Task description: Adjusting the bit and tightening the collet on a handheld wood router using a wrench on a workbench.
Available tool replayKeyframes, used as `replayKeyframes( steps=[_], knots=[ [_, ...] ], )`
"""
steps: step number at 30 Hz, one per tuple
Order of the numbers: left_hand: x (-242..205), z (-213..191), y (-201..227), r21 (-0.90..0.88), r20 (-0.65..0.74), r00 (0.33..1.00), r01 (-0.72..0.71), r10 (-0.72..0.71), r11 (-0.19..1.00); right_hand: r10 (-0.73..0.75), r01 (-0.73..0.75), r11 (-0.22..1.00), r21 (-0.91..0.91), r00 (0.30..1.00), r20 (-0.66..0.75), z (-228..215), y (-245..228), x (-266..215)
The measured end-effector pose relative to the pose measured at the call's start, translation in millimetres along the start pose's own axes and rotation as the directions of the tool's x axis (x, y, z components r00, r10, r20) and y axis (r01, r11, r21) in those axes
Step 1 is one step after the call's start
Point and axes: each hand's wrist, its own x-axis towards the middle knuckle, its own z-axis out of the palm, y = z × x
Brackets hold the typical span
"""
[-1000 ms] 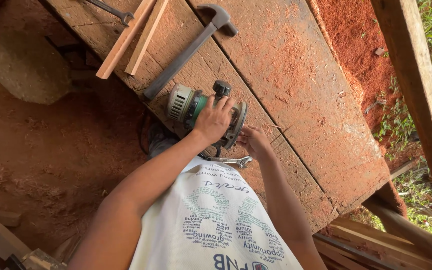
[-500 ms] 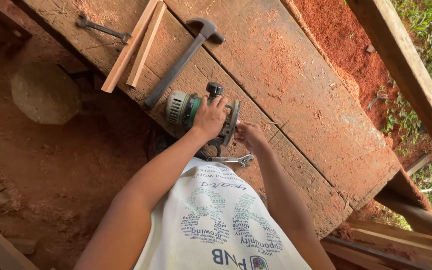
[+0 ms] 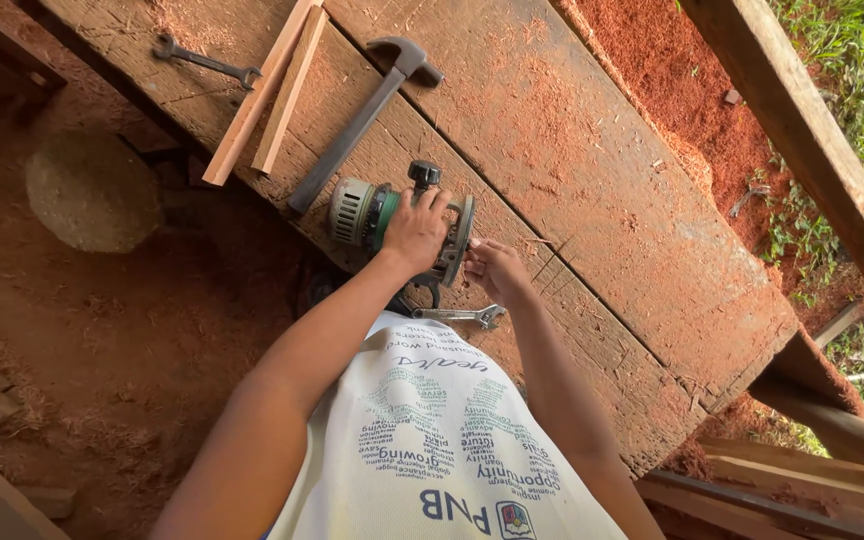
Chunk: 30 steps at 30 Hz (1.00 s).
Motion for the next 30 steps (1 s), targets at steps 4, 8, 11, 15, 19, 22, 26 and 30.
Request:
replayKeyframes(
  steps=[4, 8, 11, 15, 19, 22, 26, 30],
  knots=[
    [-1.3, 1.7, 5.1, 0.044, -0.061, 0.998, 0.027, -0.025, 0.999, -0.023, 0.023, 1.0, -0.017, 1.0, -0.002, -8.6, 8.5, 13.1],
    [-0.3, 14.9, 5.3, 0.111, -0.103, 0.994, 0.043, -0.032, 0.993, -0.022, 0.022, 1.0, -0.022, 1.0, -0.007, -7.5, 9.5, 10.8],
    [-3.6, -4.8, 0.8, 0.122, -0.065, 0.998, -0.012, 0.02, 0.992, -0.023, 0.021, 0.999, -0.032, 0.998, -0.056, 0.4, 8.7, 0.3],
    [1.0, -29.0, -3.5, 0.042, 0.112, 0.99, -0.085, 0.08, 0.995, -0.066, 0.063, 0.997, -0.052, 0.996, -0.053, 2.2, 10.2, 0.0],
    [0.5, -19.4, -4.8, 0.021, 0.139, 0.989, -0.057, 0.054, 0.998, -0.062, 0.059, 0.997, -0.043, 0.995, -0.072, 2.4, 11.5, 0.7],
    [-1.9, -10.2, -6.2, -0.006, 0.073, 0.996, -0.059, 0.059, 0.998, -0.1, 0.1, 0.995, 0.006, 0.994, -0.031, -5.1, 20.5, 9.8],
    [-5.4, -0.9, -5.6, 0.027, -0.084, 0.994, -0.073, 0.075, 0.997, -0.104, 0.105, 0.994, 0.014, 0.994, -0.037, -8.5, 24.2, 15.6],
    [-12.0, 15.3, -0.9, 0.027, -0.227, 0.972, -0.055, 0.059, 0.998, -0.071, 0.071, 0.997, -0.002, 0.996, -0.061, -6.7, 23.7, 14.5]
  ],
)
